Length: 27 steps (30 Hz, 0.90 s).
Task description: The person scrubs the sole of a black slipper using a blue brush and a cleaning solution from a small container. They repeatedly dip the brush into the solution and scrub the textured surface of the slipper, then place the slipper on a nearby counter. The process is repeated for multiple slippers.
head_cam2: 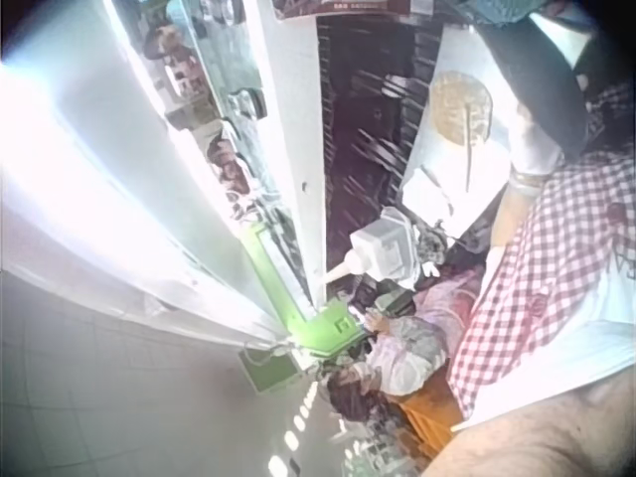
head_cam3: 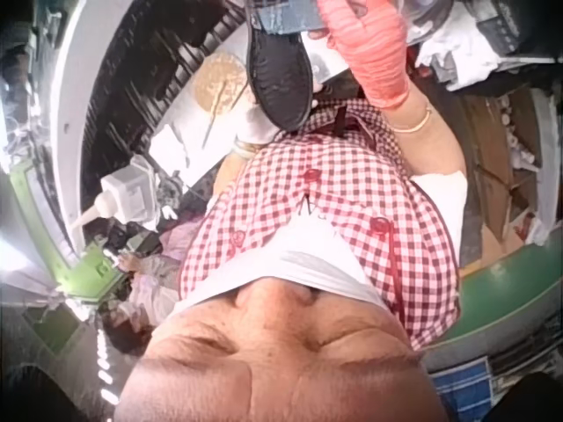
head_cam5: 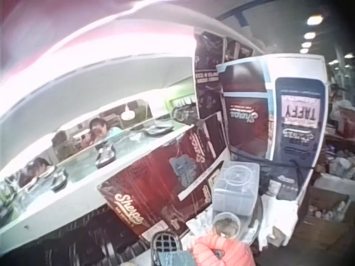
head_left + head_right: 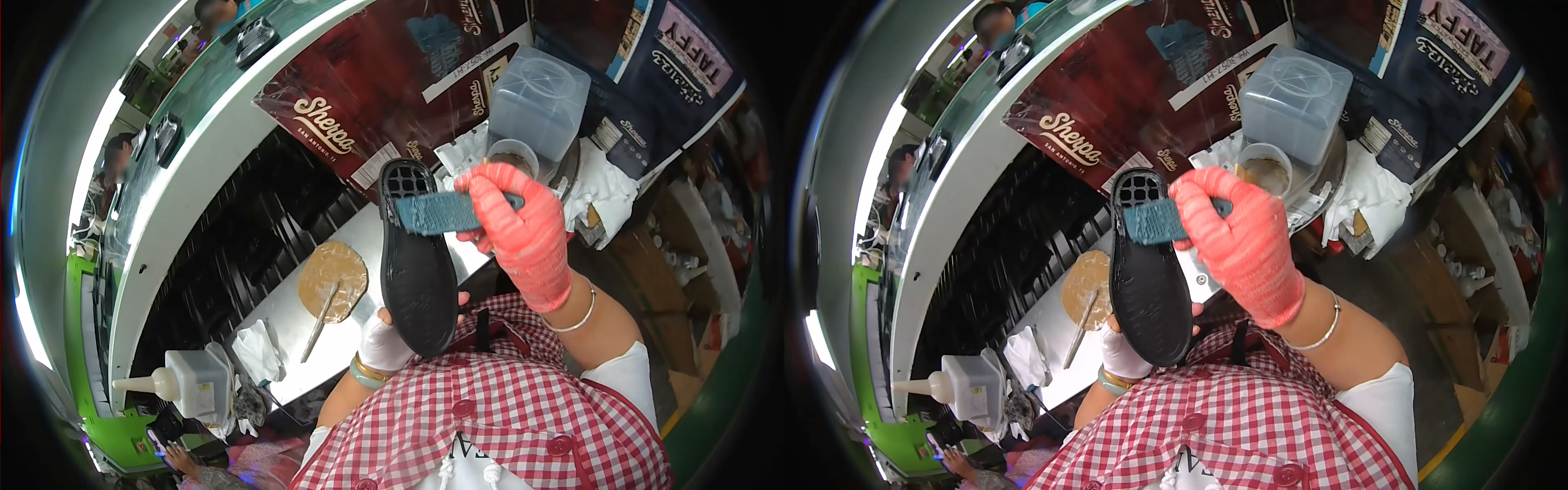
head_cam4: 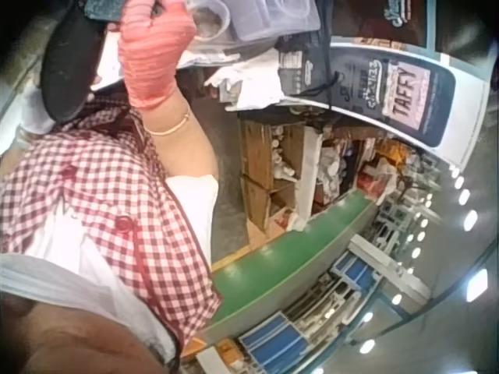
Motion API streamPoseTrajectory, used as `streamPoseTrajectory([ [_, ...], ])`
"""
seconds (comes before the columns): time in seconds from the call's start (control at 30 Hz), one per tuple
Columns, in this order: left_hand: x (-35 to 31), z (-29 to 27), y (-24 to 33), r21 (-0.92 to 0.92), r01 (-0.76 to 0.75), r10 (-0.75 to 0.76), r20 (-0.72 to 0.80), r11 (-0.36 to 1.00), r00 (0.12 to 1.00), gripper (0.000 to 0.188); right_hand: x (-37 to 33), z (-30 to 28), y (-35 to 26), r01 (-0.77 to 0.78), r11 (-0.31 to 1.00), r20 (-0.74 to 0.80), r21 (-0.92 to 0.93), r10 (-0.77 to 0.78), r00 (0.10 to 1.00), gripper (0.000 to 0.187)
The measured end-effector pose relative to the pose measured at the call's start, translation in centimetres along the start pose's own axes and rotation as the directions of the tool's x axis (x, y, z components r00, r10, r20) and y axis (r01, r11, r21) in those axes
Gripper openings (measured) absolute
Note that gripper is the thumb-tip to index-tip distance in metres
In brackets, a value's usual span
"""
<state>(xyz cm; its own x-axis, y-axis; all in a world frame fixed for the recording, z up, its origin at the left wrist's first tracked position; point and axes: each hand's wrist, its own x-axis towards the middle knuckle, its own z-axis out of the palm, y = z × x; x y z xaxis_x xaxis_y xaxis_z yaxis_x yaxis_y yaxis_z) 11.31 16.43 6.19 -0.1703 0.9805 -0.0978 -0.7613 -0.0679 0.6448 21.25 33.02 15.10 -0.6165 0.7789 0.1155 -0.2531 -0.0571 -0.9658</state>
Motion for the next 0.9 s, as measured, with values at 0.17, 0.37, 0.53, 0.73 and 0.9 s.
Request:
streamPoseTrajectory([
  [0.17,0.6,-0.7,-0.2,-0.149,-0.042,0.041,-0.010,0.988,0.999,0.089,-2.5,0.0,0.1,-0.187,0.982,0.071,-0.039,0.190,0.979,0.020],
  [0.37,0.5,-1.5,-0.9,-0.191,-0.099,0.096,-0.022,0.977,0.995,0.078,-4.3,0.5,0.7,-0.258,0.964,0.108,-0.061,0.263,0.959,0.018],
  [0.53,0.5,-1.2,-0.8,-0.172,-0.158,0.125,-0.190,0.972,0.974,0.072,-5.1,0.7,0.8,-0.259,0.958,0.192,-0.122,0.278,0.941,0.017],
  [0.73,-0.2,-1.9,-1.0,-0.169,-0.195,0.182,-0.090,0.966,0.979,0.058,-5.0,0.7,1.6,-0.166,0.944,0.333,-0.286,0.261,0.906,0.017],
  [0.9,-0.6,-1.8,-0.5,-0.097,-0.138,0.125,-0.129,0.986,0.984,0.053,-3.9,0.8,2.5,-0.073,0.947,0.500,-0.314,0.230,0.835,0.018],
])
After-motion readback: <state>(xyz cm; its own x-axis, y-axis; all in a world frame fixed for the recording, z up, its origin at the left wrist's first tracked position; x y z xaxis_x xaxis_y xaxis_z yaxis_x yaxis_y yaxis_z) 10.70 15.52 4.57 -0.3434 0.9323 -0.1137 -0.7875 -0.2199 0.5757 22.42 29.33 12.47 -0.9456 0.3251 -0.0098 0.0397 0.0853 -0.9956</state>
